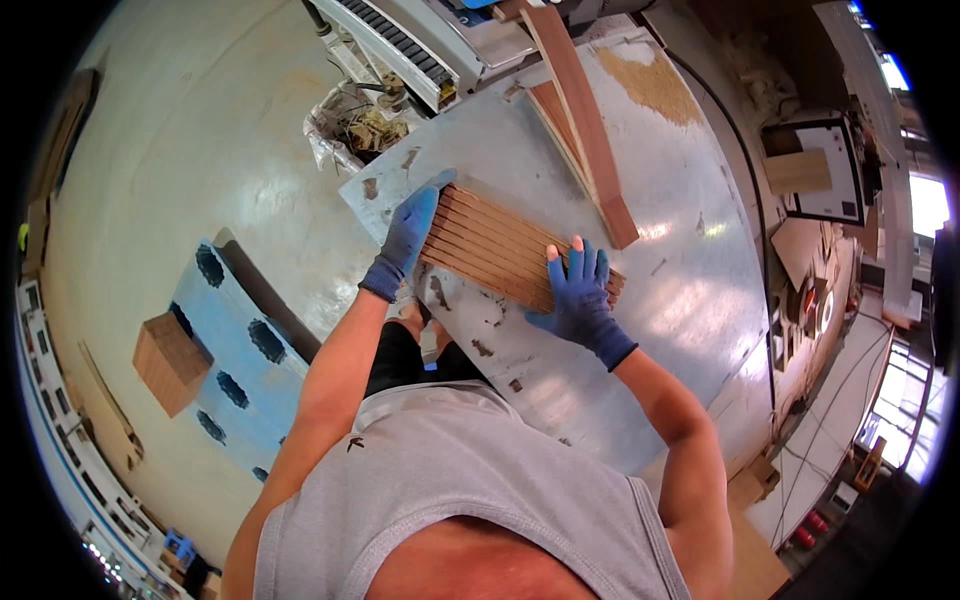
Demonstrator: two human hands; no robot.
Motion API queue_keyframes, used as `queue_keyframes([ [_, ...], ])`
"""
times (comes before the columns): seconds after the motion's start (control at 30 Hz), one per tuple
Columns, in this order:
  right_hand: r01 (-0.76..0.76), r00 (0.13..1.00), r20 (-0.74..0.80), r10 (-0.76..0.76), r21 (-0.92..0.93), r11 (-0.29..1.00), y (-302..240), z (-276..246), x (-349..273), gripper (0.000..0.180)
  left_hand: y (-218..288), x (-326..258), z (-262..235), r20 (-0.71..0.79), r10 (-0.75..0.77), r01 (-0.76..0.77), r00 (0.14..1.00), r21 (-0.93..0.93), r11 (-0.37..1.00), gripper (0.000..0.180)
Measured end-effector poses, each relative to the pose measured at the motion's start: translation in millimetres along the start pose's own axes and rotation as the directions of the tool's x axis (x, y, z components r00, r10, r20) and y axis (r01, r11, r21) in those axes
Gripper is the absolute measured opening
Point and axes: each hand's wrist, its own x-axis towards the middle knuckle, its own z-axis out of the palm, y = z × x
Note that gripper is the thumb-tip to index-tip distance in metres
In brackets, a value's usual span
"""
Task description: The person collects wooden boards from a machine table, aligns them into stacks, and carries the stacks over to place them on a pallet.
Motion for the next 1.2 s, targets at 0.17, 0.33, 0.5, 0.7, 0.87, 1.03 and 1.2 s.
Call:
queue_keyframes([
  [0.17, 0.022, 0.999, -0.032, -0.022, 0.001, 1.0, -3.3, 6.2, 5.6, 0.101, -9.7, -4.4, -7.9, -0.02, 0.001, -0.002, 1.0, -0.029, 1.0, 0.044],
  [0.33, 0.015, 0.994, -0.11, -0.01, 0.045, 0.999, -4.2, 4.7, 2.2, 0.097, -13.6, -2.9, -8.0, -0.011, 0.056, -0.057, 0.998, -0.031, 0.998, 0.041],
  [0.5, 0.026, 0.991, -0.13, -0.02, 0.044, 0.999, -4.4, 4.6, 2.7, 0.095, -12.6, -4.1, -6.2, -0.022, 0.041, -0.041, 0.999, -0.014, 0.999, 0.04],
  [0.7, 0.029, 0.994, -0.106, -0.026, 0.034, 0.999, -5.9, 0.9, 6.1, 0.101, -12.0, -3.0, -8.2, -0.014, 0.049, -0.048, 0.999, 0.033, 0.998, 0.041],
  [0.87, -0.011, 0.998, -0.068, 0.011, 0.008, 1.0, -1.9, 3.2, 0.2, 0.106, 12.1, 5.1, 5.4, -0.073, 0.079, -0.048, 0.994, 0.356, 0.933, 0.037],
  [1.03, 0.001, 0.995, -0.097, 0.003, 0.033, 0.999, 0.6, 5.5, -3.1, 0.106, 43.4, 35.1, 74.9, 0.267, 0.331, -0.411, 0.905, 0.75, 0.518, 0.025],
  [1.2, -0.029, 0.997, -0.066, 0.032, 0.04, 0.999, -1.5, 18.7, -1.6, 0.097, 31.0, 75.6, 173.6, 0.493, -0.249, -0.381, 0.834, 0.839, 0.388, 0.02],
])
